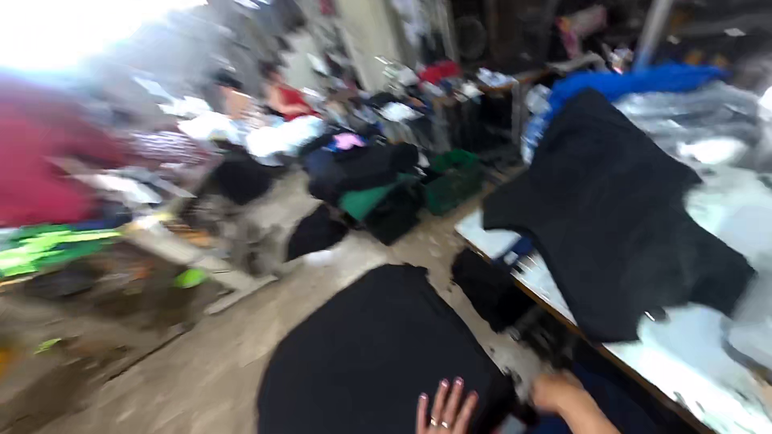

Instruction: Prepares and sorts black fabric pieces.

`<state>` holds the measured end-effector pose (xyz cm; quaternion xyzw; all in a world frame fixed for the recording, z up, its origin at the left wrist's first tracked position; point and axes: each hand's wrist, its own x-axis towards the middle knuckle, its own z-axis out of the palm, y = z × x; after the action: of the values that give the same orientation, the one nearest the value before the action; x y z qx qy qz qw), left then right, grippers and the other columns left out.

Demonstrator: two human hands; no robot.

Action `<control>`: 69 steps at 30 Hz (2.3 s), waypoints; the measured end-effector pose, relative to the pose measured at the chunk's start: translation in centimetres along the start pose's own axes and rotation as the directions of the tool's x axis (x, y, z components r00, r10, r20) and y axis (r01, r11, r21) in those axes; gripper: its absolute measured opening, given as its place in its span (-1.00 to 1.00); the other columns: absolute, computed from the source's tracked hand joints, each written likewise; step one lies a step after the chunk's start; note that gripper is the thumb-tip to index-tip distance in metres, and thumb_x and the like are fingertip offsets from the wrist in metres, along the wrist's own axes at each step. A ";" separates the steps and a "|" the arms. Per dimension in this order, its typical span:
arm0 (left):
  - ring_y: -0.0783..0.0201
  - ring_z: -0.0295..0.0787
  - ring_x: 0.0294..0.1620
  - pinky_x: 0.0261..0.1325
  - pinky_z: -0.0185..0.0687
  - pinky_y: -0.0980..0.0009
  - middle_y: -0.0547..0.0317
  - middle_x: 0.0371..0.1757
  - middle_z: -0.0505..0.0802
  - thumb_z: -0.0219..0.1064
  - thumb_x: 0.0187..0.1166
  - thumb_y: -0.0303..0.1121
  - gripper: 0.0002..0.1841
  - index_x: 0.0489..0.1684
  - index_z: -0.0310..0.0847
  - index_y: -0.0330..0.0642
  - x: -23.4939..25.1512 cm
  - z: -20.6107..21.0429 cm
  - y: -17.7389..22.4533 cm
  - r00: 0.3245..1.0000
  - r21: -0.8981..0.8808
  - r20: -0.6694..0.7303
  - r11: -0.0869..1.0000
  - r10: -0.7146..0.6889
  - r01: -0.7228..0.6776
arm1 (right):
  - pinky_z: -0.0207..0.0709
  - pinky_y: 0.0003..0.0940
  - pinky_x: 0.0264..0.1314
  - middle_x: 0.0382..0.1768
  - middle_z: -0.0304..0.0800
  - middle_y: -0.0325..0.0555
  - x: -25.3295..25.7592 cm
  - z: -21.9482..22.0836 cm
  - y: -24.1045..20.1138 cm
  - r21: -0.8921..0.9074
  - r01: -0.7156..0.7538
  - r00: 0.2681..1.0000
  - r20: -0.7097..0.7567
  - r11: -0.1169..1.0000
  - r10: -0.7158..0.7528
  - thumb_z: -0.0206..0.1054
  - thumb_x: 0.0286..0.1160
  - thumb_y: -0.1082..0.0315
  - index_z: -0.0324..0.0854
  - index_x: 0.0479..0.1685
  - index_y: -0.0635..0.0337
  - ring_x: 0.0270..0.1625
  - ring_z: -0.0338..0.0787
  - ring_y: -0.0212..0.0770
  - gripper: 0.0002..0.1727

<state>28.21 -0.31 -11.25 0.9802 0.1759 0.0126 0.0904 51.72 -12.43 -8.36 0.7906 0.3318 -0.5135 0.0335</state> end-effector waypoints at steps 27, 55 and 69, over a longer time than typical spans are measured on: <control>-0.34 0.45 0.61 0.57 0.08 -0.50 -0.30 0.56 0.61 0.32 0.65 -0.26 -0.60 0.36 0.68 -0.30 11.7 -7.1 -10.7 0.905 -0.253 -0.141 0.898 -0.402 0.359 | 0.59 0.00 0.19 -0.11 0.82 0.07 0.6 0.1 1.0 0.609 0.265 0.956 -0.267 0.747 -0.121 0.31 0.71 0.21 0.73 0.09 0.26 0.00 0.78 -0.05 -0.71; -0.04 0.82 -0.19 -0.04 0.71 -0.17 -0.01 -0.21 0.86 0.44 0.56 -0.19 -0.44 0.57 0.52 -0.06 10.3 -3.8 1.4 0.944 -0.371 0.193 0.871 -0.267 0.322 | 0.56 0.04 0.30 0.00 0.78 0.06 -1.9 3.4 -2.3 0.424 0.440 0.874 -0.404 0.792 -0.270 0.25 0.72 0.15 0.76 -0.01 0.25 0.11 0.76 0.00 -0.67; 0.40 0.79 -0.02 0.04 0.69 0.37 0.25 -0.02 0.89 0.06 0.38 -0.53 -0.63 -0.14 0.86 -0.16 5.5 -6.6 -4.8 0.927 -0.709 0.294 0.597 -0.233 0.375 | 0.41 0.17 0.52 0.47 0.60 0.27 4.6 1.2 -2.7 0.819 0.272 0.960 -0.269 0.506 -0.080 0.10 0.84 0.29 0.51 0.53 0.27 0.49 0.61 0.17 -0.58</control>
<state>31.37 7.13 -5.66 0.8055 0.3110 -0.0151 0.5043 50.38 -8.54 -12.02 0.7146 0.1203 -0.5296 -0.4409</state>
